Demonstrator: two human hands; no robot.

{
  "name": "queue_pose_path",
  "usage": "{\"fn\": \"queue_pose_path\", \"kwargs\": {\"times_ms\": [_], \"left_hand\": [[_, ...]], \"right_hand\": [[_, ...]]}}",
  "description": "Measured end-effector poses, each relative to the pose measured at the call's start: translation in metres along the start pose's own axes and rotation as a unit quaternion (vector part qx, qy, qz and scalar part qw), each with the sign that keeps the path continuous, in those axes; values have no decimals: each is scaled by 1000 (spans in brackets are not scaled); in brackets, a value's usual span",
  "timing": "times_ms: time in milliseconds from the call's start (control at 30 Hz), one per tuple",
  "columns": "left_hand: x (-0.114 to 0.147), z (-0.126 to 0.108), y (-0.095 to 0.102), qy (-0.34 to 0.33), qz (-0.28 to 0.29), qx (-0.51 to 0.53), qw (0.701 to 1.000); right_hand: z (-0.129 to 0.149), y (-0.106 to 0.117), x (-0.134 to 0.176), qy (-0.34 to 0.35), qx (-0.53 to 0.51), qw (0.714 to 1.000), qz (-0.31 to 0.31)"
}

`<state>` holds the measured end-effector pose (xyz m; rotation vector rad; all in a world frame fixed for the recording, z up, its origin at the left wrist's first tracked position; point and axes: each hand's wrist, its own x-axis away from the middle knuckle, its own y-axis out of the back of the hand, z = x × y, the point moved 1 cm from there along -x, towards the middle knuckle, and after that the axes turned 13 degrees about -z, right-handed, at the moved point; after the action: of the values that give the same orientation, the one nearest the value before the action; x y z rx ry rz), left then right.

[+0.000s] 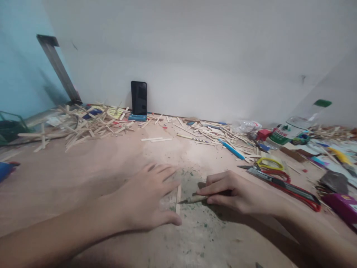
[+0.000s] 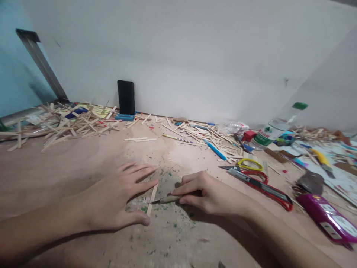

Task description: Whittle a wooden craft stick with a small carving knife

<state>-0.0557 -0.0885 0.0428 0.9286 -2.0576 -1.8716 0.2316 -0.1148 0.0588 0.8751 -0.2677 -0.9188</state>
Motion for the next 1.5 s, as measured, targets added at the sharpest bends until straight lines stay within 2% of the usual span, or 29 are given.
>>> {"fn": "queue_pose_path", "kwargs": {"times_ms": [233, 633, 1033, 1500], "left_hand": [[-2, 0, -2, 1, 3, 0, 1000], [-2, 0, -1, 6, 15, 4, 1000], [-3, -1, -1, 11, 13, 13, 1000], [-4, -3, -2, 36, 25, 26, 999]], "right_hand": [[-2, -2, 3, 11, 14, 999, -44], [0, -4, 7, -20, 13, 998, -53], [9, -2, 4, 12, 29, 999, -29], [6, -3, 2, 9, 20, 1000, -11]]}}
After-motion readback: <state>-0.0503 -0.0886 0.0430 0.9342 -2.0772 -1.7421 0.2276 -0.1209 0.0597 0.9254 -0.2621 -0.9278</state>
